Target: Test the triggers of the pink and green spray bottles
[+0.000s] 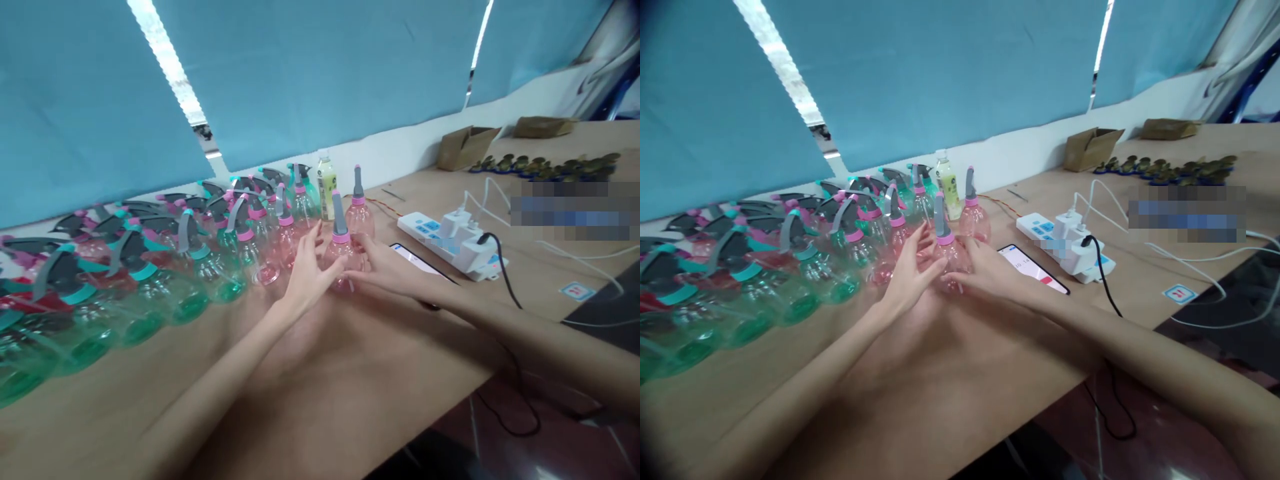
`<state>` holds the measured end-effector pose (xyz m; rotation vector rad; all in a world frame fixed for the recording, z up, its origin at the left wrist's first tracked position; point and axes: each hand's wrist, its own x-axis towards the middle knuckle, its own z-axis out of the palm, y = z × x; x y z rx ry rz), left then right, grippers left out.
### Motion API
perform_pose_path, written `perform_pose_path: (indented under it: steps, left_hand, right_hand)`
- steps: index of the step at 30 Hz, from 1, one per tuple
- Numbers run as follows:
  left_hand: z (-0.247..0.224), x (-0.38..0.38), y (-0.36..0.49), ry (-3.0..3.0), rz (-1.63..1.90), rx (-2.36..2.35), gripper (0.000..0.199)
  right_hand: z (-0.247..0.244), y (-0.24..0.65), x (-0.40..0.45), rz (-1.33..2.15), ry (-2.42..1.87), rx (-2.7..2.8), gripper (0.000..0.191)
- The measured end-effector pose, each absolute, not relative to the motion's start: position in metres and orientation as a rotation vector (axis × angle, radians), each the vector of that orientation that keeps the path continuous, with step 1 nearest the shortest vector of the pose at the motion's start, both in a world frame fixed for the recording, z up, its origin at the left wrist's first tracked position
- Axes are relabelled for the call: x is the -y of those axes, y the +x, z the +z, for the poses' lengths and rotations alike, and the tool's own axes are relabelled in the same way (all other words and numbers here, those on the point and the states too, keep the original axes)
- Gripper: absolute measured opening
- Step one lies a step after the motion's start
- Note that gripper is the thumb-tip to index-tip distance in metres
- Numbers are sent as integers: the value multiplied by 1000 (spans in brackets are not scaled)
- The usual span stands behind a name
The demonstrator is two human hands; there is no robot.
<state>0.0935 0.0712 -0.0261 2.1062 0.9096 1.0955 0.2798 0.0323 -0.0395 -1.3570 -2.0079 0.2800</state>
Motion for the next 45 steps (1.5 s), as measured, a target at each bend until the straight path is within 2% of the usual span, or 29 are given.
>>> perform_pose_path:
  steps: [7, 11, 20, 32, 45]
  left_hand:
    - [-58, -39, 50, 2221, 889, -1065, 32]
    - [-65, -36, 45, 2248, 835, -1062, 23]
    - [-70, -34, 51, 2354, 774, -1002, 18]
    - [-71, -37, 53, 2364, 766, -1016, 18]
    - [-75, -48, 69, 2422, 824, -975, 17]
  right_hand:
    - [-38, 282, -76, 66, -1551, 2029, 69]
    - [-32, 273, -88, 18, -1621, 2037, 68]
    - [-12, 257, -99, -2, -1847, 2013, 54]
    - [-11, 248, -102, -37, -1901, 1990, 56]
    - [-65, 320, 21, -24, -1582, 1999, 37]
